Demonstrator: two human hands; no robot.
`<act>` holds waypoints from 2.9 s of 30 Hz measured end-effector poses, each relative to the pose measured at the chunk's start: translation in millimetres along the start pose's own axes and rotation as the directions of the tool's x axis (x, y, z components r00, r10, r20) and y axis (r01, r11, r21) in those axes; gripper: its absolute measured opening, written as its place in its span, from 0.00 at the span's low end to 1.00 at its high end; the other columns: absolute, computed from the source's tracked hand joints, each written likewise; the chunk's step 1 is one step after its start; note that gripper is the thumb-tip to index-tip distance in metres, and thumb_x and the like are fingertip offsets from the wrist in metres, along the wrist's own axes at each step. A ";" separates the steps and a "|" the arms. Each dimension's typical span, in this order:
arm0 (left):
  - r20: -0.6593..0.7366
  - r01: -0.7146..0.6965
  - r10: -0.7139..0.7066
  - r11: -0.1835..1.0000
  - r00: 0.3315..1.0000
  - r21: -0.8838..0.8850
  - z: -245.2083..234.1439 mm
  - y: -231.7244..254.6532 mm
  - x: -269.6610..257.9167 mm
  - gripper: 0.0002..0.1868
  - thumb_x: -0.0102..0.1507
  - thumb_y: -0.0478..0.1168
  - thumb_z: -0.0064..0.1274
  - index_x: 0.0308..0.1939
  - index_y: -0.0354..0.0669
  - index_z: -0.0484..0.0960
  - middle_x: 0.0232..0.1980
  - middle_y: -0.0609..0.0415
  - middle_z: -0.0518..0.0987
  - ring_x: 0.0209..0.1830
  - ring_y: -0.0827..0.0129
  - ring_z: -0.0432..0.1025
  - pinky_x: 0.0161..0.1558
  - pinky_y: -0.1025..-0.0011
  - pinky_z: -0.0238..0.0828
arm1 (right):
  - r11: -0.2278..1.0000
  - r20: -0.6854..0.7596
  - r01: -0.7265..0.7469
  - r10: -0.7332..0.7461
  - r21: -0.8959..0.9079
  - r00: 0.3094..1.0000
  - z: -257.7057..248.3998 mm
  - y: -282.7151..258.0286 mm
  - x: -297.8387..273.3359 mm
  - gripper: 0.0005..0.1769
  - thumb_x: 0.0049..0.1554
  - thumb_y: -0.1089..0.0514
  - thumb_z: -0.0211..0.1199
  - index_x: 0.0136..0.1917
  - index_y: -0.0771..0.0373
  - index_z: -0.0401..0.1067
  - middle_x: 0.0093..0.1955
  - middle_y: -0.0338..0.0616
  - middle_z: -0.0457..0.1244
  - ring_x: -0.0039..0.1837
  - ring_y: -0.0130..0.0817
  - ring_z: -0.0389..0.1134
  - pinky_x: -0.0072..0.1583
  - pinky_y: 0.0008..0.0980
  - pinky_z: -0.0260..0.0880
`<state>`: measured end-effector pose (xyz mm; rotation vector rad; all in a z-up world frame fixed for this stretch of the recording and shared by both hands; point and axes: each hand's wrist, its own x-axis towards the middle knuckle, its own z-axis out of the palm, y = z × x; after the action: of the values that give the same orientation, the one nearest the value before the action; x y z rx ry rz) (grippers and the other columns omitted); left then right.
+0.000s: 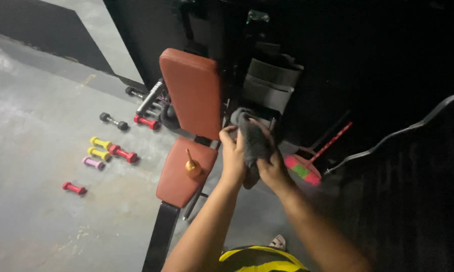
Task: Clean a weight bench and gym weights with a spray bottle and cloth.
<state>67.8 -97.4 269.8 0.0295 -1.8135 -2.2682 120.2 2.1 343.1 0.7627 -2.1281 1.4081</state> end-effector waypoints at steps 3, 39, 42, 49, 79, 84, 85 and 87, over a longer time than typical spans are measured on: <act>0.064 -0.007 0.002 0.997 0.998 0.080 -4.5 6.0 -10.2 0.22 0.71 0.48 0.46 0.61 0.36 0.64 0.50 0.35 0.78 0.49 0.50 0.75 0.52 0.61 0.72 | 0.968 -0.075 -0.015 -0.004 -0.249 0.997 1.4 78.3 -30.0 0.27 0.67 0.64 0.48 0.78 0.70 0.56 0.77 0.58 0.58 0.81 0.53 0.57 0.80 0.44 0.52; 0.264 0.336 -0.236 0.827 0.935 -0.451 0.3 45.9 -13.4 0.36 0.68 0.51 0.47 0.76 0.52 0.49 0.70 0.43 0.66 0.65 0.58 0.67 0.57 0.59 0.71 | 0.864 -0.161 -0.048 -0.039 -0.502 0.986 -10.6 44.1 -4.7 0.26 0.50 0.71 0.64 0.62 0.66 0.68 0.61 0.55 0.64 0.66 0.56 0.65 0.68 0.48 0.65; 0.369 0.512 -0.375 0.751 0.850 -0.417 1.5 61.7 -15.0 0.32 0.68 0.55 0.40 0.73 0.57 0.49 0.64 0.44 0.69 0.57 0.61 0.72 0.49 0.61 0.76 | 0.781 -0.120 -0.021 -0.069 -0.624 0.990 -14.3 3.3 8.5 0.28 0.45 0.70 0.67 0.61 0.63 0.70 0.59 0.53 0.65 0.62 0.56 0.65 0.64 0.47 0.65; 0.335 0.284 -0.236 0.953 0.912 -0.103 11.2 28.3 -9.2 0.25 0.75 0.55 0.37 0.68 0.42 0.65 0.51 0.46 0.78 0.40 0.69 0.73 0.37 0.71 0.73 | 0.775 -0.081 0.010 -0.079 -0.632 0.994 -34.1 11.4 12.3 0.27 0.44 0.69 0.69 0.58 0.63 0.71 0.57 0.52 0.65 0.61 0.54 0.65 0.62 0.46 0.66; 0.361 0.077 0.002 0.976 0.932 -0.205 102.4 9.4 15.0 0.24 0.81 0.48 0.30 0.80 0.45 0.58 0.59 0.45 0.69 0.53 0.64 0.63 0.53 0.70 0.62 | 0.910 -0.170 -0.073 0.003 -0.407 0.985 -117.2 73.4 34.0 0.22 0.56 0.69 0.69 0.62 0.60 0.68 0.61 0.45 0.63 0.66 0.42 0.67 0.67 0.38 0.68; 0.389 -0.053 0.146 0.969 0.910 -0.240 128.3 14.3 8.8 0.33 0.77 0.44 0.37 0.83 0.49 0.42 0.37 0.59 0.67 0.33 0.80 0.59 0.39 0.80 0.60 | 0.947 -0.302 -0.320 0.313 0.027 0.900 -140.8 114.1 14.5 0.27 0.52 0.70 0.71 0.63 0.60 0.67 0.57 0.39 0.65 0.60 0.32 0.68 0.62 0.34 0.69; 0.390 -0.055 0.148 0.969 0.909 -0.241 133.2 13.9 8.8 0.33 0.77 0.44 0.37 0.83 0.49 0.42 0.37 0.59 0.67 0.33 0.80 0.59 0.39 0.80 0.60 | 0.947 -0.304 -0.319 0.311 0.026 0.900 -145.6 115.7 13.7 0.27 0.52 0.70 0.71 0.63 0.60 0.67 0.57 0.39 0.65 0.60 0.32 0.68 0.62 0.34 0.69; 0.435 -0.010 0.128 0.964 0.891 -0.264 141.4 12.5 6.0 0.33 0.76 0.43 0.37 0.82 0.50 0.40 0.44 0.57 0.69 0.38 0.78 0.63 0.44 0.79 0.63 | 0.960 -0.331 -0.277 0.249 -0.039 0.910 -154.1 117.8 9.0 0.30 0.53 0.70 0.69 0.66 0.62 0.64 0.61 0.44 0.64 0.65 0.36 0.66 0.65 0.35 0.67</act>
<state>41.2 34.5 315.2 -0.6482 -1.6512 -2.5922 46.7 181.0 326.0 0.1928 -2.0655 1.4486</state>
